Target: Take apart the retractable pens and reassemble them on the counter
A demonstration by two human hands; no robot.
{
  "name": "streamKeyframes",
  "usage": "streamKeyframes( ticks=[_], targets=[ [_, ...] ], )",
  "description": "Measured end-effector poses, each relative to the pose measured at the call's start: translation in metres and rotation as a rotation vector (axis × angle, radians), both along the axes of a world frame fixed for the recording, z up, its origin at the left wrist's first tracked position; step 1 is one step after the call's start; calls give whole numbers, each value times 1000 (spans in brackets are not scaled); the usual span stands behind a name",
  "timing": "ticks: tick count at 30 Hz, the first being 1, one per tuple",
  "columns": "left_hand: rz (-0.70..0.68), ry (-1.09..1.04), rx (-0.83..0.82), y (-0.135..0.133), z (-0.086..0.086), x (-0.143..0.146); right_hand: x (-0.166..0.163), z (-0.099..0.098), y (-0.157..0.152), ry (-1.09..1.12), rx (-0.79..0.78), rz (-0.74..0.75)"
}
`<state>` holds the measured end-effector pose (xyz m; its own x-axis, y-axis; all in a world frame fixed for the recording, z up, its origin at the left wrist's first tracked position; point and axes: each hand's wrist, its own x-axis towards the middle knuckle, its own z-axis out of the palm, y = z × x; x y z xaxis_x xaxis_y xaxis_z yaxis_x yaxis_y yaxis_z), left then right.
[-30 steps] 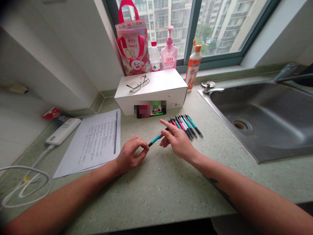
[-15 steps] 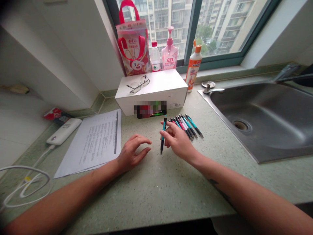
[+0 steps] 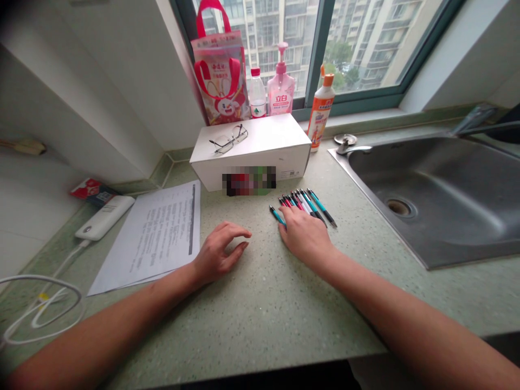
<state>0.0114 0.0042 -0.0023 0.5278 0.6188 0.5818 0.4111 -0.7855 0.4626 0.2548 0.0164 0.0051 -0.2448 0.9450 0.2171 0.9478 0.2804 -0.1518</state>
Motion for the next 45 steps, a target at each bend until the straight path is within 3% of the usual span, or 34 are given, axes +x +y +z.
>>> streamKeyframes(
  ticks=[11, 14, 17, 20, 27, 31, 39, 45],
  targets=[
    [-6, 21, -15, 1, -1, 0, 8, 6, 12, -52, 36, -45],
    [-4, 24, -17, 0, 0, 0, 13, -2, 18, -23, 76, -138],
    [-4, 26, -13, 0, 0, 0, 18, -14, 24, 11, -53, -261],
    [0, 25, -17, 0, 0, 0, 22, -19, 28, 16, -86, -262],
    [-4, 25, -9, 0, 1, 0, 27, -5, 26, 21, -72, -138],
    [-6, 25, -14, 0, 1, 0, 32, 0, 26, -10, -54, -163],
    [-13, 21, -13, 0, -1, -1, 39, 9, 31, -48, -241, -263],
    [-10, 19, -18, 1, -2, -1, 34, 9, 28, -78, -278, -242]
  ],
)
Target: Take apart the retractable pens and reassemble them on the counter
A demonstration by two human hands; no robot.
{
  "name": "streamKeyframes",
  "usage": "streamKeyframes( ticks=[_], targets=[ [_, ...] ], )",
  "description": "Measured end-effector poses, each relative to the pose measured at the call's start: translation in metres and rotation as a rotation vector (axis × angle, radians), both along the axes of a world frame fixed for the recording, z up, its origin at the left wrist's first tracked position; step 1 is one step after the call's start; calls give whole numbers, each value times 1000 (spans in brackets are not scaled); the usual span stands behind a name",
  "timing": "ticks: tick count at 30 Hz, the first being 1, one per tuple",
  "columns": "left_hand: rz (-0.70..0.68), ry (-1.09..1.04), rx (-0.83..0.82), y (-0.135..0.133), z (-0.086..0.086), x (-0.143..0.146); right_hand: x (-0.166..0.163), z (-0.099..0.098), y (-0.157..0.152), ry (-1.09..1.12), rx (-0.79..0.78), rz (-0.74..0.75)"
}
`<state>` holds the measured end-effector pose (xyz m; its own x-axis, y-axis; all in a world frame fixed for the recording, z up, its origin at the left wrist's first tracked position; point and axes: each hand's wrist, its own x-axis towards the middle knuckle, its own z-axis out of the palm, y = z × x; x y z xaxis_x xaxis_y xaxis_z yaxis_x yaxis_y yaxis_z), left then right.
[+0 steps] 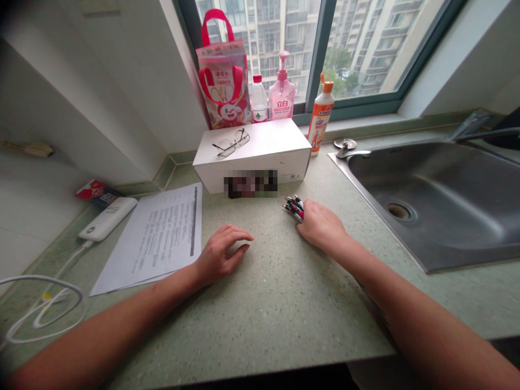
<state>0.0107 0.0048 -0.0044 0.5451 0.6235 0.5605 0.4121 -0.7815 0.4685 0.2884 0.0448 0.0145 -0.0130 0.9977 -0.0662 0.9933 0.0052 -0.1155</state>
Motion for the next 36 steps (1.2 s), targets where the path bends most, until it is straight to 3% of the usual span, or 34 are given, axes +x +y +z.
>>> streamKeyframes(
  ticks=[6, 11, 14, 20, 24, 30, 36],
  targets=[
    [29, -28, -50, -2, -1, -1, -12, 2, -5, 113, 219, 132],
    [146, -220, -278, -9, 6, 6, -36, 9, -26, 496, 410, 319],
    [129, -411, -375, -18, 16, 16, -58, 11, -44, 784, 363, 344],
    [94, -499, -453, -31, 40, 45, -97, -7, -59, 1183, 352, 418],
    [135, -551, -384, -31, 39, 56, -108, -25, -58, 1216, 447, 375],
    [164, -513, -388, -28, 25, 55, -109, -30, -60, 1298, 328, 365],
    [148, -498, -427, -23, 26, 49, -107, -27, -56, 1308, 218, 439]
  ],
)
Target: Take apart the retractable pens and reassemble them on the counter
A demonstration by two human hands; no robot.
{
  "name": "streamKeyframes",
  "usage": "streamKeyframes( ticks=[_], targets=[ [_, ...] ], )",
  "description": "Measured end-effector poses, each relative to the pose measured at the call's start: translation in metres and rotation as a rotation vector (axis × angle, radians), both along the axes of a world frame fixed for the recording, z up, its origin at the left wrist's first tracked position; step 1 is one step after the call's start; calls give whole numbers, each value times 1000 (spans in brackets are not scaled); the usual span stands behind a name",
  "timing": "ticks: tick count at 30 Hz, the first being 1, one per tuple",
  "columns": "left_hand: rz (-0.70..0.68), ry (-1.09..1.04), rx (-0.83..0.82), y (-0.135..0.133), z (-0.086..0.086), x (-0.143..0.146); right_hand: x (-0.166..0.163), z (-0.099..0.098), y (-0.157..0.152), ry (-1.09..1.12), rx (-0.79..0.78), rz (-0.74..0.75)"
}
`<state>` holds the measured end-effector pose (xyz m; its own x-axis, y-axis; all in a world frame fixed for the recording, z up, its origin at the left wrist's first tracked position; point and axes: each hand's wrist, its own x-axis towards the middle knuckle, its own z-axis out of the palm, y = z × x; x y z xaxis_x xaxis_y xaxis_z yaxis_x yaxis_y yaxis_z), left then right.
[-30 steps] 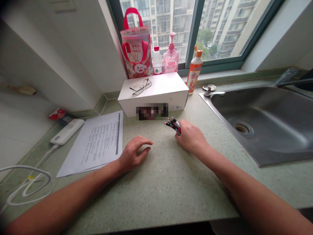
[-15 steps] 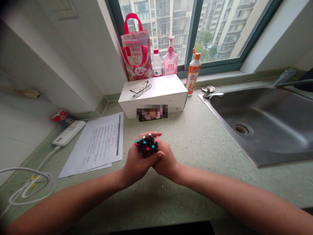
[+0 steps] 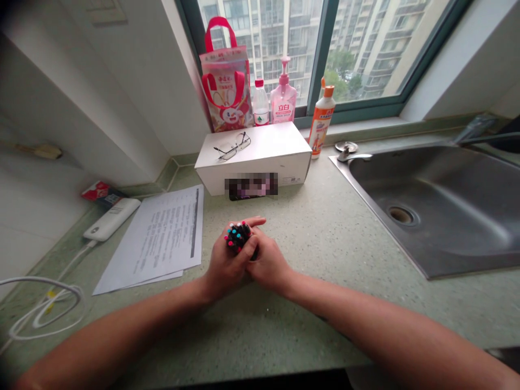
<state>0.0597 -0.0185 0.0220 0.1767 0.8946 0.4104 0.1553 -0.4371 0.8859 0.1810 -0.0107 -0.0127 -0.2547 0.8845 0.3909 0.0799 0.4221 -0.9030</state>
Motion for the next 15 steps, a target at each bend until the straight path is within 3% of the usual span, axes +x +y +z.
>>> streamKeyframes(
  ticks=[8, 11, 15],
  targets=[
    [58, -42, 191, -3, 0, 1, 1, -3, 1, -61, -9, 47],
    [143, -68, 149, -4, 1, 0, 2, -6, 2, -41, 54, 44],
    [226, -151, 92, -2, 2, -4, 3, -7, 1, -71, 18, 73]
  ],
)
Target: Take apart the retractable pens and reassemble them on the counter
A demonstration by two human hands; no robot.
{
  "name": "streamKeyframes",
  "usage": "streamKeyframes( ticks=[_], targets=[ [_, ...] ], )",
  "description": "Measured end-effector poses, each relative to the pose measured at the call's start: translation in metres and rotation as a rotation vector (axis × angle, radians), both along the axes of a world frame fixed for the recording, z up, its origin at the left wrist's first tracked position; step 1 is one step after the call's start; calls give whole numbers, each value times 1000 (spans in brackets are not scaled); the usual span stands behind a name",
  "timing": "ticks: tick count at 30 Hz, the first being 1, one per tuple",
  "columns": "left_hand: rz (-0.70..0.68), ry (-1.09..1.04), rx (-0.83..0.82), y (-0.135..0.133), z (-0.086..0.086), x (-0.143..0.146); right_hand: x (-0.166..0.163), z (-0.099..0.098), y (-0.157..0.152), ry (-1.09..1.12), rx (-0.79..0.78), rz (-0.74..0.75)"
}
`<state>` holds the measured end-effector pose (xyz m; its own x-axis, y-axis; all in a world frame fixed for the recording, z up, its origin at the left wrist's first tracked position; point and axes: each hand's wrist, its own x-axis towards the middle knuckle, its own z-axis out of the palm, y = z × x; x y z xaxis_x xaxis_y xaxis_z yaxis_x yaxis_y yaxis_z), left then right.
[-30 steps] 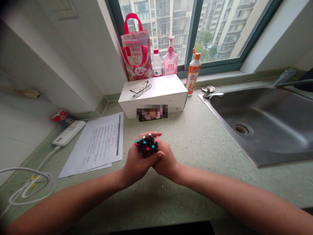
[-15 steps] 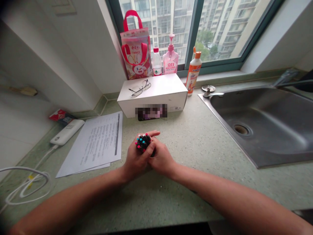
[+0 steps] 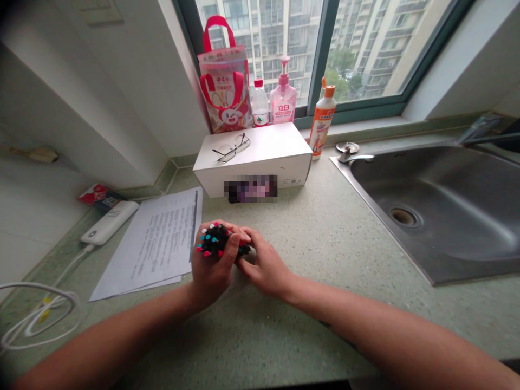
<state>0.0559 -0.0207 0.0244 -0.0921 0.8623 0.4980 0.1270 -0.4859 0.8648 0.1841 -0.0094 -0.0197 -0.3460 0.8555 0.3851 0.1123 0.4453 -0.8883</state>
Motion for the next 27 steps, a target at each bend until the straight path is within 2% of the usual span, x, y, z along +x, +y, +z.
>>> streamKeyframes(
  ticks=[3, 7, 12, 20, 27],
  targets=[
    [-41, -36, -40, 1, -3, -2, 4, 4, -4, 1, 12, -9],
    [-50, 3, -99, -1, -9, -1, 12, 15, -8, 73, 104, 0],
    [-87, 6, -131, -5, -16, 3, 16, 21, -11, 50, 228, 52],
    [-158, 87, -276, 4, -30, 5, 12, 16, -4, 28, 201, -4],
    [-164, 129, -136, 2, -32, 2, 13, 22, -7, -52, 287, -18]
  ],
)
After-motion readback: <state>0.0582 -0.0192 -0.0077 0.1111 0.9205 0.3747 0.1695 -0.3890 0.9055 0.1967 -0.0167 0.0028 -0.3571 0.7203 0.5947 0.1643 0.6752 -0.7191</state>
